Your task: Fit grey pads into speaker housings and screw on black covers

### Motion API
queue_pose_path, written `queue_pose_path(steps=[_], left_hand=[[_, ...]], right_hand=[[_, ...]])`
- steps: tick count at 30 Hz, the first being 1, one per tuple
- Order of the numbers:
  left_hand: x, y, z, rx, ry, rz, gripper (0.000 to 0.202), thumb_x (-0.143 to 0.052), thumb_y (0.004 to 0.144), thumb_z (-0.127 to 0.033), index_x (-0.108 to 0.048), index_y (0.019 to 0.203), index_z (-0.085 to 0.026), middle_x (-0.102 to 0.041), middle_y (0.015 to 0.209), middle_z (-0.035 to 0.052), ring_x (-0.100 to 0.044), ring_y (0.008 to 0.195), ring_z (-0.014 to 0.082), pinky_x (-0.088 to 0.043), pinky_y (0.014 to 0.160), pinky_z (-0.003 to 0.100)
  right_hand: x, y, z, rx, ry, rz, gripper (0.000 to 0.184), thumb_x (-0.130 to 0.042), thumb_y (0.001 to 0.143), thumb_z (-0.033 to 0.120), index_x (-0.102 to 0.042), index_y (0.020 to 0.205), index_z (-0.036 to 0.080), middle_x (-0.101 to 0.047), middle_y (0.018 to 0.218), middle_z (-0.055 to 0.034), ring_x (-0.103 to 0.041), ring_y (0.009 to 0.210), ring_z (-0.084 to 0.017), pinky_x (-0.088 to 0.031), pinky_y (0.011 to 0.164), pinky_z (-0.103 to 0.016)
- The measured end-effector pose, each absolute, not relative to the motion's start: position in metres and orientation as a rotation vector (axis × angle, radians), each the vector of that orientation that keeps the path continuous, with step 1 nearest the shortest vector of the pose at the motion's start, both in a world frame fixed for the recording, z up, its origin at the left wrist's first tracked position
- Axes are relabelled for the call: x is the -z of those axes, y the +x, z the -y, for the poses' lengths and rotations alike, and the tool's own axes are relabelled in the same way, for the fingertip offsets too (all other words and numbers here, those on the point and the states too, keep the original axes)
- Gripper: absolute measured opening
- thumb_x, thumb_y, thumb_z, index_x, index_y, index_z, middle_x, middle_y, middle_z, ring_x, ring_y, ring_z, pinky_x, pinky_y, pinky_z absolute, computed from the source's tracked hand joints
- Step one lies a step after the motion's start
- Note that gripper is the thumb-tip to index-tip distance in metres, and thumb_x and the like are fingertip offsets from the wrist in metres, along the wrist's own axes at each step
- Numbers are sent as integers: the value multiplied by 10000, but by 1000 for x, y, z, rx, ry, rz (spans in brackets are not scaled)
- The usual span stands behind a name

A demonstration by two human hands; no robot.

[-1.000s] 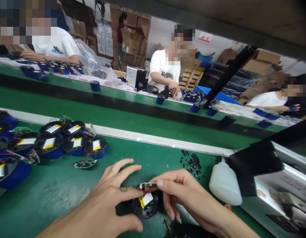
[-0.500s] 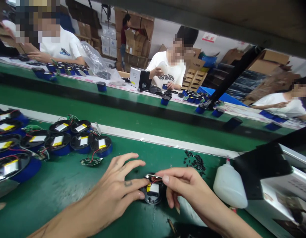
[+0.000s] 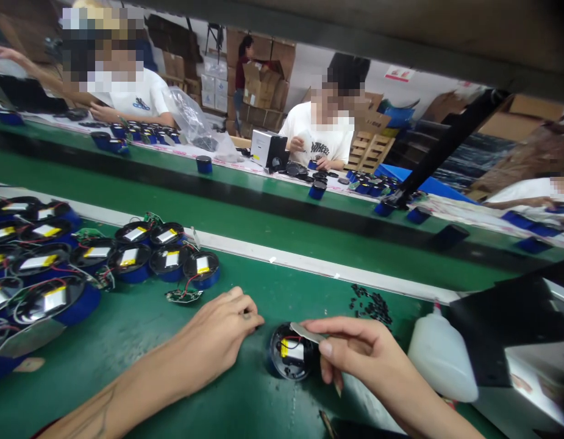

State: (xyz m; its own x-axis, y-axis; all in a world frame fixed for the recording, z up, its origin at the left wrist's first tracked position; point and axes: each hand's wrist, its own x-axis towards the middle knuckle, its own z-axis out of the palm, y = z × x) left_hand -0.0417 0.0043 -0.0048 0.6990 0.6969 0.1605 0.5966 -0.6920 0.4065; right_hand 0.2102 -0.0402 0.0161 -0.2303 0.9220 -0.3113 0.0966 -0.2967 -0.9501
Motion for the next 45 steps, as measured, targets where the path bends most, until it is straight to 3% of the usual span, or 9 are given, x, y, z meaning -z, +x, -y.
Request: queue_pose_path(steps=[8, 16, 21, 24, 27, 32, 36, 41, 45], left_hand=[[8, -46, -8, -412, 2563, -1030, 247, -506, 951, -59, -699, 1026, -195, -650, 975, 49, -530, 887, 227, -423, 761, 334], [7, -42, -8, -484, 2596, -1004, 268, -486, 959, -66, -703, 891, -208, -660, 916, 36, -554, 852, 217, -420, 729, 349], [4, -40, -5, -744, 2371, -1086, 164, -524, 902, -110, -651, 858, -205, -722, 1149, 48, -669, 1025, 214, -506, 896, 358], [-4, -34, 1, -1005, 2102, -1063, 172, -558, 832, -103, -622, 716, -213, -779, 956, 9, -735, 838, 175, -552, 795, 300], [-13, -29, 6, -1116, 2001, -952, 185, -566, 793, -75, -620, 671, -202, -752, 764, -14, -698, 670, 130, -526, 626, 229], [-19, -29, 9, -1077, 1926, -986, 154, -588, 766, -95, -623, 650, -190, -707, 720, -6, -598, 587, 111, -471, 532, 214], [-16, -30, 8, -1040, 1865, -1014, 104, -617, 776, -127, -672, 716, -192, -661, 693, -18, -565, 562, 114, -469, 549, 238], [-10, -28, 8, -1033, 1721, -898, 134, -702, 763, -116, -783, 778, -221, -721, 747, 0, -637, 692, 159, -504, 660, 273], [-6, -26, 9, -1037, 1574, -832, 187, -720, 755, -101, -814, 780, -262, -758, 777, -11, -665, 724, 154, -522, 702, 260]], right_hand=[[-15, 211, 40, -1581, -1363, 1302, 470, -793, 754, 536, -764, 1031, 158, -699, 619, -51, -584, 541, -109, -490, 548, -220], [-21, 209, 40, -1592, -1385, 1330, 514, -782, 745, 575, -764, 1033, 150, -684, 600, -47, -581, 560, -115, -480, 565, -226], [-17, 212, 42, -1581, -1384, 1317, 498, -793, 745, 549, -751, 1049, 156, -684, 620, -43, -591, 567, -126, -485, 556, -239], [-16, 211, 41, -1549, -1378, 1335, 473, -791, 751, 538, -754, 1045, 170, -666, 604, -26, -594, 578, -124, -479, 570, -234], [-17, 207, 40, -1548, -1367, 1350, 452, -798, 742, 531, -762, 1022, 178, -670, 634, -29, -599, 585, -118, -479, 582, -228], [-21, 203, 41, -1507, -1388, 1400, 449, -788, 740, 539, -766, 1010, 180, -739, 972, -117, -603, 594, -110, -497, 595, -245], [-23, 200, 41, -1477, -1400, 1435, 430, -784, 745, 524, -769, 1006, 183, -718, 1111, -136, -605, 607, -115, -509, 614, -267], [-25, 199, 42, -1422, -1402, 1489, 394, -775, 761, 498, -773, 1005, 188, -741, 988, -119, -601, 624, -141, -527, 628, -293], [-25, 200, 42, -1406, -1407, 1511, 379, -780, 758, 486, -776, 1002, 196, -736, 1056, -128, -598, 633, -142, -535, 630, -302]])
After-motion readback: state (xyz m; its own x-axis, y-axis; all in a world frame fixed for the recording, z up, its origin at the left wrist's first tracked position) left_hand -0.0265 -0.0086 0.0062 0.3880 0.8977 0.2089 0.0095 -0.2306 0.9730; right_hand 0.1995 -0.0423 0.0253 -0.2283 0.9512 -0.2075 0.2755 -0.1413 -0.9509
